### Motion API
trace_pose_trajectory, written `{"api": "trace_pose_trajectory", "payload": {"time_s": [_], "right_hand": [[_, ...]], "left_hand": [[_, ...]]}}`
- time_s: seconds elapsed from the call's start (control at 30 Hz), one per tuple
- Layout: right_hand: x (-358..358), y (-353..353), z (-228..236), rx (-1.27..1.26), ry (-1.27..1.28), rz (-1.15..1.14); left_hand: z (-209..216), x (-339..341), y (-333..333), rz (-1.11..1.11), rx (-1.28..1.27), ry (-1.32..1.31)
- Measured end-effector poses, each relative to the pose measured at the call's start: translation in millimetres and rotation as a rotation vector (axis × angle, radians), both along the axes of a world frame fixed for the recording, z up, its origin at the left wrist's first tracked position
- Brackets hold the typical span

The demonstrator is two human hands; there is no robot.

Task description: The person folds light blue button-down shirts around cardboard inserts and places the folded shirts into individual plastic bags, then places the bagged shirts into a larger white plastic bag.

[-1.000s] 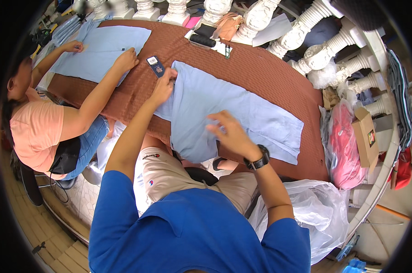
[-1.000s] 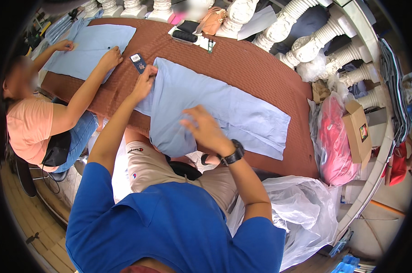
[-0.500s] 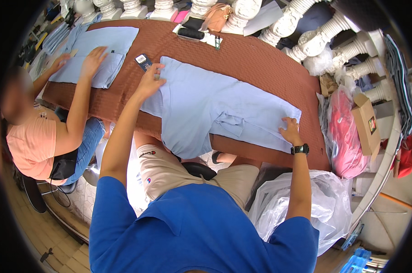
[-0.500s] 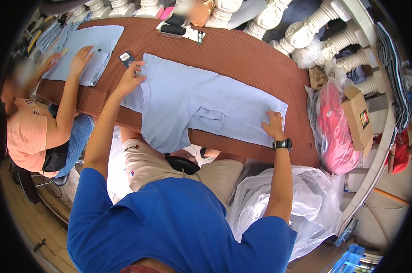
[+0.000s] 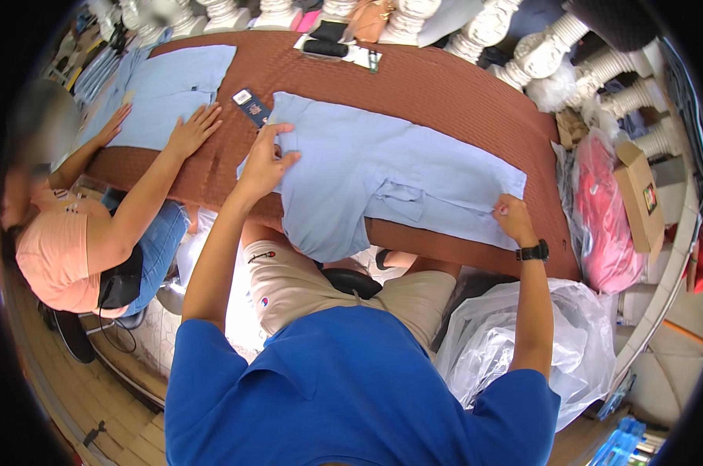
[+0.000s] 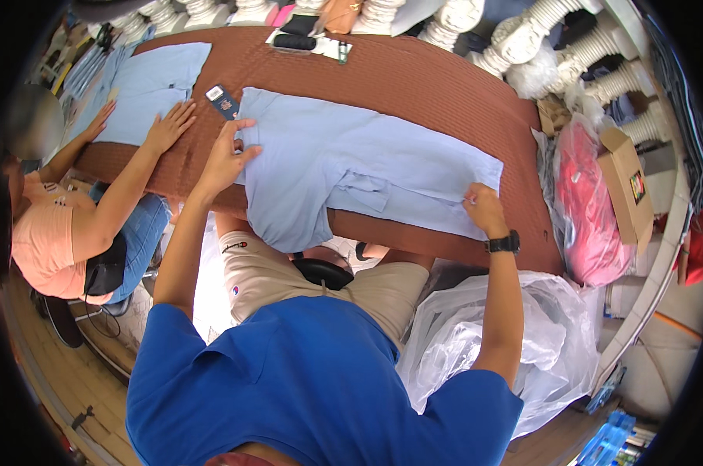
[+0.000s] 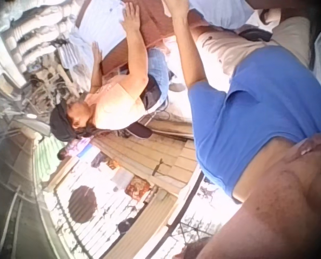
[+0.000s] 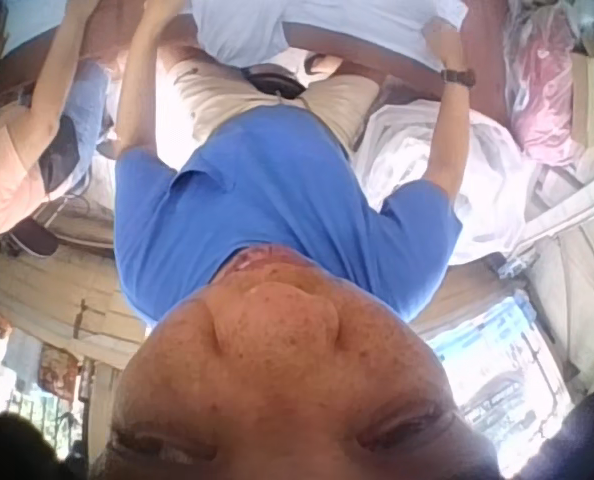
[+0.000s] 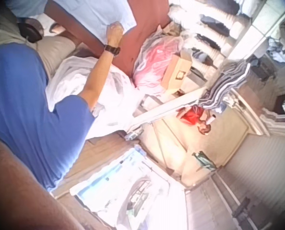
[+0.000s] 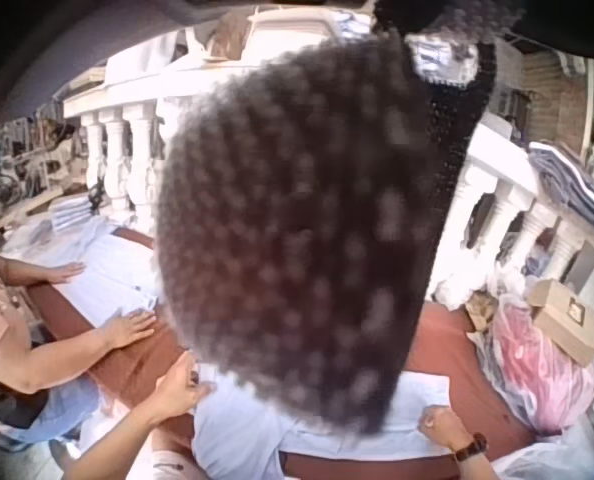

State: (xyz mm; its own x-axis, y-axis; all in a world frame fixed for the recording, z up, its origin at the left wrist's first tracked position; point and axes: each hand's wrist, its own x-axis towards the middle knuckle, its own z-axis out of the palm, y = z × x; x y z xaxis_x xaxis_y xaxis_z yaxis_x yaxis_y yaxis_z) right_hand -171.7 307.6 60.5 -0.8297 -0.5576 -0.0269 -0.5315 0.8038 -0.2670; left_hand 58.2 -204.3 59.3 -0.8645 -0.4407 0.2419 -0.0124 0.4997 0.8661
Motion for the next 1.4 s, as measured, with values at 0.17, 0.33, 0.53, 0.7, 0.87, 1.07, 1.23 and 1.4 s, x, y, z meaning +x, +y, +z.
{"api": "trace_pose_trajectory", "payload": {"time_s": [0.17, 0.33, 0.53, 0.7, 0.87, 1.07, 1.23, 1.4], "right_hand": [[2, 9, 2, 0.179, -0.090, -0.115], [-14, -6, -1, 0.068, -0.043, 0.044], [-34, -59, -35, 0.033, 0.268, 0.001], [-24, -47, -63, 0.118, 0.196, -0.155], [-3, -65, -41, 0.018, 0.364, -0.114], [96, -221, 13, -0.374, 0.236, 0.449], [91, -329, -16, -0.543, 0.176, 0.585], [97, -425, -25, -0.427, 0.106, 0.466]], "left_hand": [[-16, 23, -7, 0.066, -0.005, -0.238], [-45, -5, -64, 0.234, -0.325, -0.016], [-48, -68, -117, 0.211, -0.256, 0.003], [-55, -95, -105, 0.063, -0.205, -0.315], [-67, -77, -136, 0.158, -0.309, -0.122], [-36, -33, -109, 0.121, -0.238, -0.442], [-42, -36, -93, 0.228, -0.343, -0.411], [-55, -37, -95, 0.295, -0.385, -0.402]]}}
